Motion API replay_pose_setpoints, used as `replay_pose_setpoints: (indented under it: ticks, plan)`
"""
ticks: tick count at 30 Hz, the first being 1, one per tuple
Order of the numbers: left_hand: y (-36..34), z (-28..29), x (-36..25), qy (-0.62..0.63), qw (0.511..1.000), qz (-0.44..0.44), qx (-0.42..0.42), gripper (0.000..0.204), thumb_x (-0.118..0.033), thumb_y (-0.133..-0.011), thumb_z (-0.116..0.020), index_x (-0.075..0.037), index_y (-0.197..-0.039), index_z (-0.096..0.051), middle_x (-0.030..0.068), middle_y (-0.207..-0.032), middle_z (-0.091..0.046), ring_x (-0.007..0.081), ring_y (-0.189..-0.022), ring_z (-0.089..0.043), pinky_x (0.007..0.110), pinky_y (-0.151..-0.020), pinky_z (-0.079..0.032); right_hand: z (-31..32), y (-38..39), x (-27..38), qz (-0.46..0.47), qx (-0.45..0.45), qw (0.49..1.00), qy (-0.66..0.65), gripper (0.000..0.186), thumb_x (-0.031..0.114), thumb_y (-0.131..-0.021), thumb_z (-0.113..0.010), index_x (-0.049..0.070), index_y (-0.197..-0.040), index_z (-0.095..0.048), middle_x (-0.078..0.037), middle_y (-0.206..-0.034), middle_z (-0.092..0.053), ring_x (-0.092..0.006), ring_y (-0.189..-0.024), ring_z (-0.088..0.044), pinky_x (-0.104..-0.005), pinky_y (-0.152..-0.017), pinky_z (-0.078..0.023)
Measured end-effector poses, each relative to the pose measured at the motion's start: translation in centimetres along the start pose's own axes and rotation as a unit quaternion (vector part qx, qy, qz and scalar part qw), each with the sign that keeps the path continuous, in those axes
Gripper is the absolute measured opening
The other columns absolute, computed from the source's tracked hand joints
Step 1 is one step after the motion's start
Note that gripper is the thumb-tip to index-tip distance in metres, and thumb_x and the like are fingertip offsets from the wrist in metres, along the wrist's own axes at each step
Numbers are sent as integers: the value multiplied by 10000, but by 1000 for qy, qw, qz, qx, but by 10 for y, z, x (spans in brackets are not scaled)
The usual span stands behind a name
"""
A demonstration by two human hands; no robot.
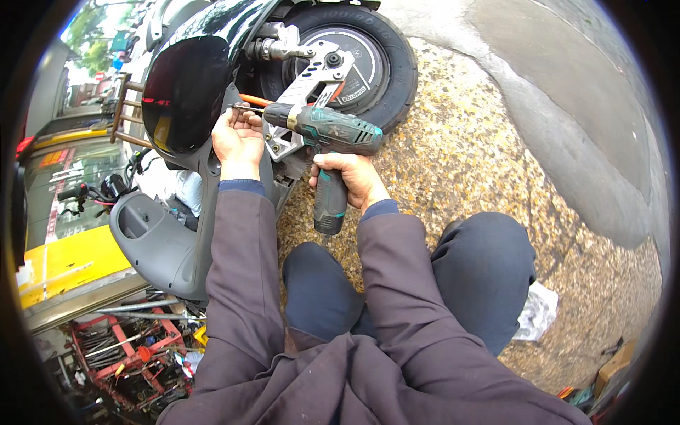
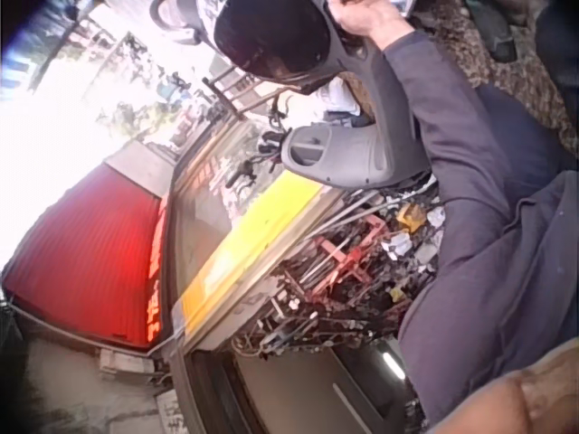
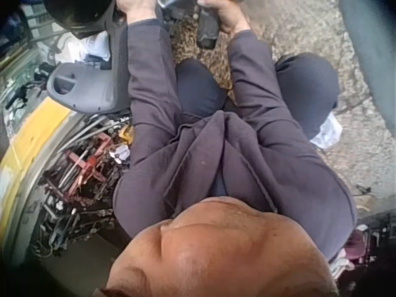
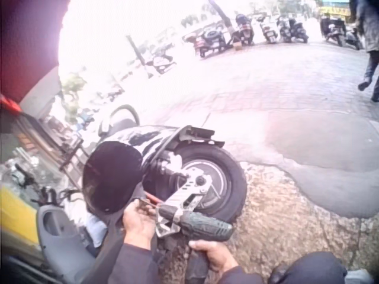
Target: The person kneels beside a motorcycle and installs a gray front fairing. They align the fairing, insert screws by hand, and use a cordless drill to fasten the fairing to the frame.
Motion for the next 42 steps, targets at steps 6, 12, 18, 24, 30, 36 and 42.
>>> replay_pose_setpoints:
  ticks: [6,12,18,24,30,36,42]
  plan:
    - [-18,1,-11,-565,743,-311,-179,399,-326,-831,-795,49,-941,-715,119,-826,-721,200,-725,-663,320,-713,-531,13,-34,24,-24,19,999,-33,201,114,-797,-737,1,-952,-676,-108,-787,-692,-235,-682,-685,-373,-683,-566]
    - [-31,-10,-18,-703,634,-215,-241,447,-406,-846,-775,21,-974,-760,189,-959,-747,341,-917,-704,415,-870,-521,17,-49,48,-40,16,999,-26,176,101,-793,-740,3,-924,-676,-100,-769,-685,-221,-664,-681,-364,-659,-561]
    - [-34,-19,-17,-692,624,-231,-280,536,-495,-814,-776,38,-861,-755,202,-857,-730,328,-828,-696,413,-822,-524,17,-61,65,-52,27,998,-10,178,104,-794,-741,4,-926,-675,-95,-759,-682,-211,-640,-676,-351,-631,-557]
    - [-41,-14,-14,-693,611,-246,-292,579,-518,-799,-780,60,-821,-747,211,-810,-724,318,-782,-691,410,-801,-526,18,-72,75,-71,40,997,19,154,122,-811,-737,8,-897,-680,-86,-759,-682,-203,-651,-677,-344,-629,-553]
    - [-40,-14,-13,-676,628,-255,-289,574,-511,-787,-787,61,-827,-749,211,-810,-726,314,-774,-691,403,-801,-527,15,-80,82,-80,41,995,50,154,126,-824,-734,4,-901,-682,-84,-775,-683,-198,-663,-676,-342,-638,-557]
    - [-34,-22,-13,-687,625,-221,-297,479,-473,-812,-775,0,-891,-775,178,-899,-746,329,-860,-706,416,-828,-530,6,-91,113,-61,79,990,97,143,122,-838,-738,20,-930,-694,-52,-776,-680,-145,-631,-648,-287,-606,-553]
    - [-28,-29,-15,-696,616,-195,-313,566,-562,-781,-760,-9,-903,-778,199,-897,-744,350,-880,-716,434,-831,-541,-10,-108,151,-90,105,974,180,153,93,-841,-713,-18,-944,-693,-82,-773,-677,-166,-628,-639,-290,-614,-545]
Point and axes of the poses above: each hand's wrist, its own y-axis away from the middle knuckle, its own z-axis out of the back of the hand, x = y × z, the point moved 2 cm from there along -y, towards the middle knuckle
